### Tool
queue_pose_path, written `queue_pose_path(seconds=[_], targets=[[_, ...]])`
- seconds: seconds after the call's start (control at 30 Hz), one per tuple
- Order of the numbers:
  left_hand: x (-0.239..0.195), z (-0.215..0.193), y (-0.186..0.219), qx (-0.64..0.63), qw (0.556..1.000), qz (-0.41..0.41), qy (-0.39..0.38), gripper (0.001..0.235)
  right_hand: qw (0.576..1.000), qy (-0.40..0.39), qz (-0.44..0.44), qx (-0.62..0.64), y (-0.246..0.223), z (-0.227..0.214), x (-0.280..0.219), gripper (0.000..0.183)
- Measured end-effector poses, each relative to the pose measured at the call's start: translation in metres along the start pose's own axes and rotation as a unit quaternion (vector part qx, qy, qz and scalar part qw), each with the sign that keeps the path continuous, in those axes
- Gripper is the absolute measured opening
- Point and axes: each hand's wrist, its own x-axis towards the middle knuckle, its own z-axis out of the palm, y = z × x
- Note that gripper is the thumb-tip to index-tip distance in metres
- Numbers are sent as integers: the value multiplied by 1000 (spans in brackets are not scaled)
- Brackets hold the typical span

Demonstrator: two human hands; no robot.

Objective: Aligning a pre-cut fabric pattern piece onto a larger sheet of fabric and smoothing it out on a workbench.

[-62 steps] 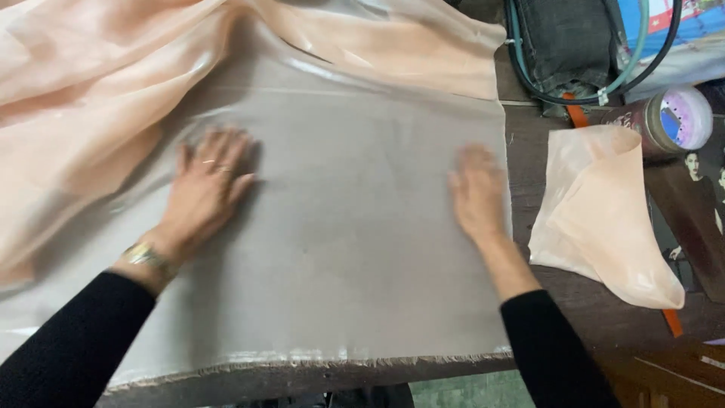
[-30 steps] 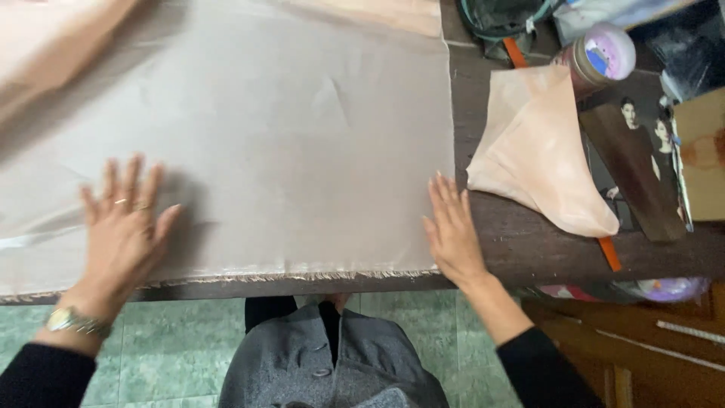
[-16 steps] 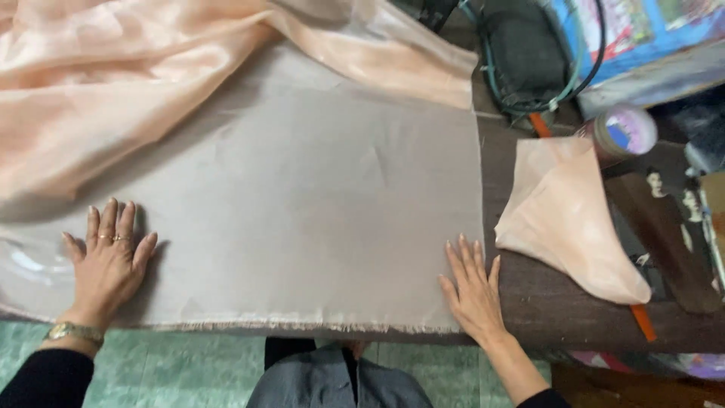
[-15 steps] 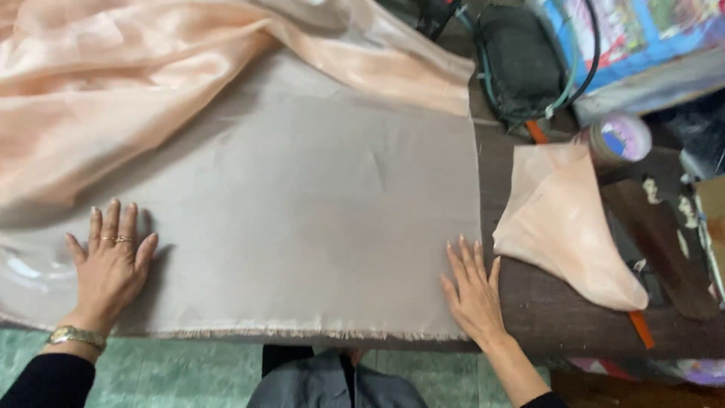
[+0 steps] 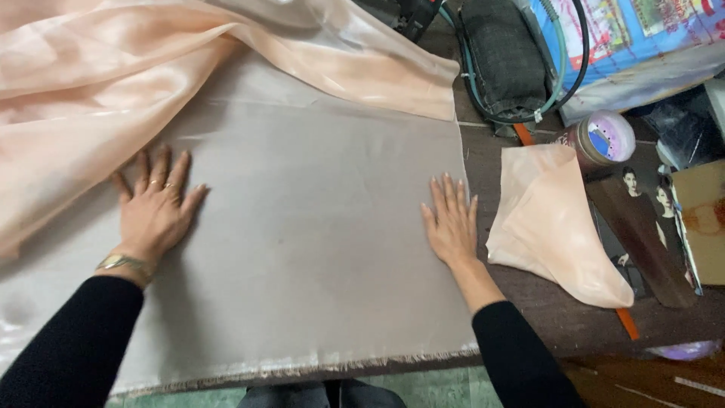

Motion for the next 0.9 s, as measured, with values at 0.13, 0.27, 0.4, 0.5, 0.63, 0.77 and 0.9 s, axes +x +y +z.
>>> queue_pose_path(seconds=[0.13, 0.27, 0.4, 0.5, 0.63, 0.77, 0.9], targets=[[6, 11, -33, -42, 993, 74, 76, 62, 996, 7, -40, 73, 28, 10, 3, 57], [-16, -9, -9, -78, 976, 135, 151, 56, 976, 62, -95, 187, 31, -21, -43, 49], [-69, -21, 58, -99, 947, 249, 176, 41, 942, 162, -162, 247, 42, -42, -109, 22], [-127, 9, 104, -103, 927, 326, 154, 27, 944, 163, -146, 248, 69, -22, -157, 12], [-194, 22, 166, -171, 882, 428, 98, 42, 935, 147, -208, 248, 79, -14, -209, 19], [-216, 20, 194, -153, 884, 425, 120, 29, 923, 160, -234, 260, 81, -9, -232, 19], [-225, 25, 196, -119, 892, 410, 150, 41, 926, 134, -313, 164, 76, -13, -241, 39]])
